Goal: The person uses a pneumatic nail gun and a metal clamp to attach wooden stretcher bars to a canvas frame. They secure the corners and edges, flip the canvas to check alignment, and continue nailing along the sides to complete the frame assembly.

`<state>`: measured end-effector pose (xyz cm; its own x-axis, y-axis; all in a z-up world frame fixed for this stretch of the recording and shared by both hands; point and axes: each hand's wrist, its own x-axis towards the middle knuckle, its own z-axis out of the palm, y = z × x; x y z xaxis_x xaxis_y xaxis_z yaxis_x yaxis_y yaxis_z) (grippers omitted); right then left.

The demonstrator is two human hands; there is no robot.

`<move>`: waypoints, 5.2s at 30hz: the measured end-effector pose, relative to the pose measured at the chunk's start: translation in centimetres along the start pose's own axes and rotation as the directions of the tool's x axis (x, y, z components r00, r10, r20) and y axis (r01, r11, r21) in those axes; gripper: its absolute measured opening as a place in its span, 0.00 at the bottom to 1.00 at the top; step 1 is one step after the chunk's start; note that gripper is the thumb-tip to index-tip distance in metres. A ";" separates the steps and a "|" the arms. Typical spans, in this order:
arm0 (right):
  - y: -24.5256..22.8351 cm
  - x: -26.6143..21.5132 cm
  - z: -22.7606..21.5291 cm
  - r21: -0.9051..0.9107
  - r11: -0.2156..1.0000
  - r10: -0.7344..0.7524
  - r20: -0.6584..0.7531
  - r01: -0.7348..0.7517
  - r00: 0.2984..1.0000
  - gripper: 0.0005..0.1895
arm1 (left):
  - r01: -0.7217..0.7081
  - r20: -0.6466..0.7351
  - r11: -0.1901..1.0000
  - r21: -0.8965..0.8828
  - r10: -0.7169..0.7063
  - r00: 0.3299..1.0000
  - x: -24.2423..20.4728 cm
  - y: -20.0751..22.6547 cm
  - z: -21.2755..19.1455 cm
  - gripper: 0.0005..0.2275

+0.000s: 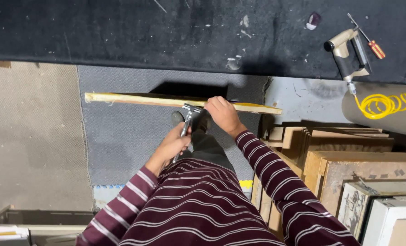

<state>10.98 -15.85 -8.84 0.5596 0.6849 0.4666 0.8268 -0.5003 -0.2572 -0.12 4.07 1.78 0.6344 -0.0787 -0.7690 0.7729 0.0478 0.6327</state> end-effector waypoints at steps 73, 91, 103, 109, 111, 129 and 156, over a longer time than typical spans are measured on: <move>4.0 -11.4 -10.0 0.346 0.858 0.192 0.471 -0.381 0.861 0.26 | -0.144 -0.353 0.899 -0.414 -0.013 0.935 -7.2 -13.2 -1.6 0.22; 5.7 -6.5 -9.1 0.206 0.907 0.258 0.419 -0.368 0.871 0.11 | -0.114 -0.168 0.993 0.007 0.113 0.979 -3.4 -5.5 6.0 0.19; 5.3 -5.0 -8.4 0.089 0.967 0.201 0.314 -0.239 0.928 0.07 | -0.064 -0.212 0.986 -0.152 0.031 0.977 -4.5 -7.9 4.6 0.18; -0.2 -2.5 -2.6 0.118 0.991 0.041 0.184 -0.064 0.982 0.19 | -0.099 -0.252 0.967 -0.233 0.039 0.967 -5.0 -8.1 4.4 0.20; -2.8 -1.0 -1.0 0.203 0.968 0.098 0.227 -0.145 0.969 0.17 | -0.080 -0.244 0.967 -0.242 0.019 0.970 -4.7 -8.1 4.2 0.22; -5.5 3.2 1.0 0.206 0.966 0.095 0.277 -0.155 0.956 0.09 | 0.013 -0.255 0.999 -0.033 -0.021 0.967 -5.8 -7.5 -0.2 0.19; -4.2 4.3 1.0 -0.033 0.571 -0.756 0.367 0.820 0.542 0.09 | -0.304 -0.112 0.948 -0.095 0.293 0.950 4.5 -9.5 -8.7 0.20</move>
<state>10.00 -10.29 -6.58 -0.3011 0.9437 0.1371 0.9294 0.2583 0.2636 -4.51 11.94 -8.50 0.8303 0.0505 -0.5551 0.5413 0.1642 0.8246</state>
